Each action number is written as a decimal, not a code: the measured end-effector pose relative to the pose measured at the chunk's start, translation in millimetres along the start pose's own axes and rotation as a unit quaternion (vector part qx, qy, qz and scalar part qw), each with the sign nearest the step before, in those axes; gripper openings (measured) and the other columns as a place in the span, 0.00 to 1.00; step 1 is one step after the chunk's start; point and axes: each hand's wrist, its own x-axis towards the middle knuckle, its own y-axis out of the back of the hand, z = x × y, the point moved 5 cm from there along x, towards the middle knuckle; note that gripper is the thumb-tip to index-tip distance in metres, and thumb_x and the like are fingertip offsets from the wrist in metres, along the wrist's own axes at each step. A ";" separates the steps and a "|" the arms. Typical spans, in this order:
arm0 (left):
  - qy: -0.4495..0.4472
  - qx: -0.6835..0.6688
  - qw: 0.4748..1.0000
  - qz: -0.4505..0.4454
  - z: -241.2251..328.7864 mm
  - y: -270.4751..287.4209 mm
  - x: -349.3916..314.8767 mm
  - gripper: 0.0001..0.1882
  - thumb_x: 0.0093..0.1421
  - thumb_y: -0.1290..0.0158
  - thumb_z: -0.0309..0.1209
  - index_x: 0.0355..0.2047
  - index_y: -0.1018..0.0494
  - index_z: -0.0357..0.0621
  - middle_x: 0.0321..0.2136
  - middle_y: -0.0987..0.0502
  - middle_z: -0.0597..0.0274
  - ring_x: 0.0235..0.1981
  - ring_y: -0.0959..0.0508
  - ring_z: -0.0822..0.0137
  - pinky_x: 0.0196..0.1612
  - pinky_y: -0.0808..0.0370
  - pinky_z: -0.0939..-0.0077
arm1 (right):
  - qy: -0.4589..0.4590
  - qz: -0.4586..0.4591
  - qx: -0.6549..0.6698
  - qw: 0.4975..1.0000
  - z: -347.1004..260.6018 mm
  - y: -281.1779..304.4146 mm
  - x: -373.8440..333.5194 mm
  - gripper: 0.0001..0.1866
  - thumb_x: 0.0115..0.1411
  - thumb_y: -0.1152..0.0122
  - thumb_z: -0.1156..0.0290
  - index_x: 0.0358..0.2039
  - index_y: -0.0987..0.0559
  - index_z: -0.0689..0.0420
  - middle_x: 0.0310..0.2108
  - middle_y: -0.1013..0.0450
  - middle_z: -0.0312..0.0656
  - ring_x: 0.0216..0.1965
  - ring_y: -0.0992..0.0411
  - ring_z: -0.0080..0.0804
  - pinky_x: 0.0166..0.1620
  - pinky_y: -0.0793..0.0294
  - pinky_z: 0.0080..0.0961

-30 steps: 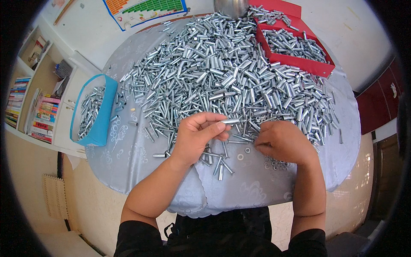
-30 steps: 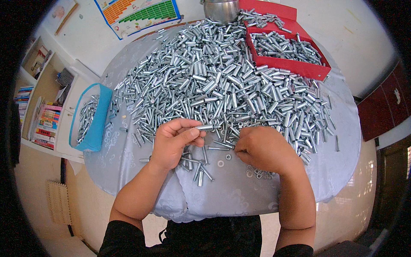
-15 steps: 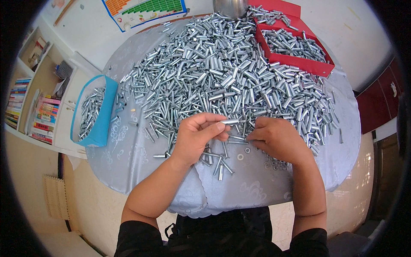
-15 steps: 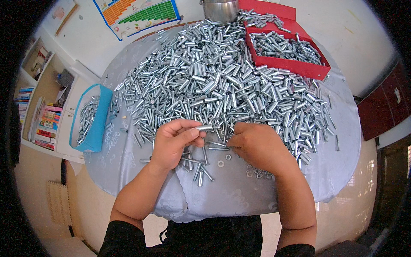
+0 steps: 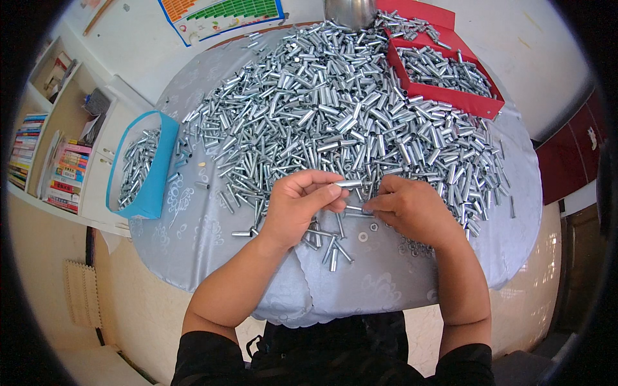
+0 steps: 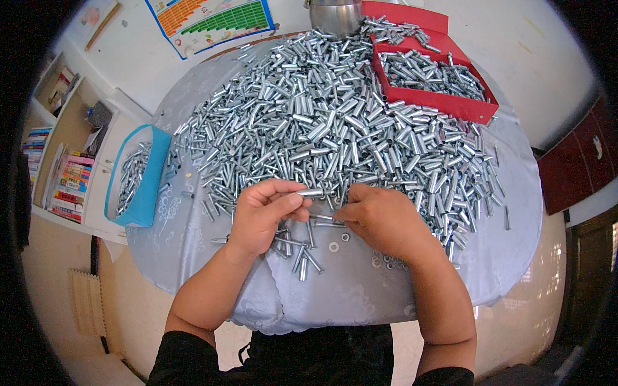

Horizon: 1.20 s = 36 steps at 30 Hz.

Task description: The person repeatedly picks up small metal bolts and washers from a large pile on a table. They insert the washers onto the bolts by hand and place the assembled units into a red tray. The task involves continuous manual assembly of fasteners.

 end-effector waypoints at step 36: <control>-0.004 0.012 1.000 0.007 -1.4 0.7 0.7 0.10 0.61 0.46 0.22 0.43 0.24 0.34 0.33 0.19 0.52 0.31 0.19 0.67 0.36 0.20 0.74 | 0.021 0.006 -0.032 0.999 -2.9 -12.8 4.6 0.04 0.52 0.41 0.69 0.24 0.23 0.56 0.27 0.31 0.41 0.27 0.26 0.43 0.30 0.26 0.39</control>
